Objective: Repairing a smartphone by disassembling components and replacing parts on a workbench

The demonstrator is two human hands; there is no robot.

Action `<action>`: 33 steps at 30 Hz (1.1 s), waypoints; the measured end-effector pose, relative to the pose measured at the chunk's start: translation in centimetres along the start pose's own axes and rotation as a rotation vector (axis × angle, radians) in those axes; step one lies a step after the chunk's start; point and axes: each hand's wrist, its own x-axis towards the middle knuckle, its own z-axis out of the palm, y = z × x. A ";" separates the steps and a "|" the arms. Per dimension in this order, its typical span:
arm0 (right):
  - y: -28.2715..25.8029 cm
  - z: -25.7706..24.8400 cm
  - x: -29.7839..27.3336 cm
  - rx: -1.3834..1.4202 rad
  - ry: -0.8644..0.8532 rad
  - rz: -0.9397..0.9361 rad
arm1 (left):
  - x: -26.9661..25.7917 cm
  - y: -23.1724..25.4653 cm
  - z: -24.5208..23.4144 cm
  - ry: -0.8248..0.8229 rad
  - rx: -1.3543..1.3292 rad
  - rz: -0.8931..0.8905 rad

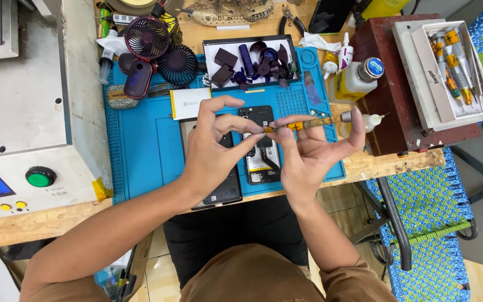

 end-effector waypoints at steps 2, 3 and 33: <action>0.0 0.2 0.1 0.029 0.039 0.079 | -0.1 0.0 0.0 0.006 0.041 0.008; -0.2 0.2 0.1 0.028 0.038 0.079 | -0.1 -0.1 0.0 0.007 0.039 0.007; 8.6 -6.7 7.9 -0.132 -0.603 0.031 | 4.0 0.0 -9.0 -0.391 0.942 -0.359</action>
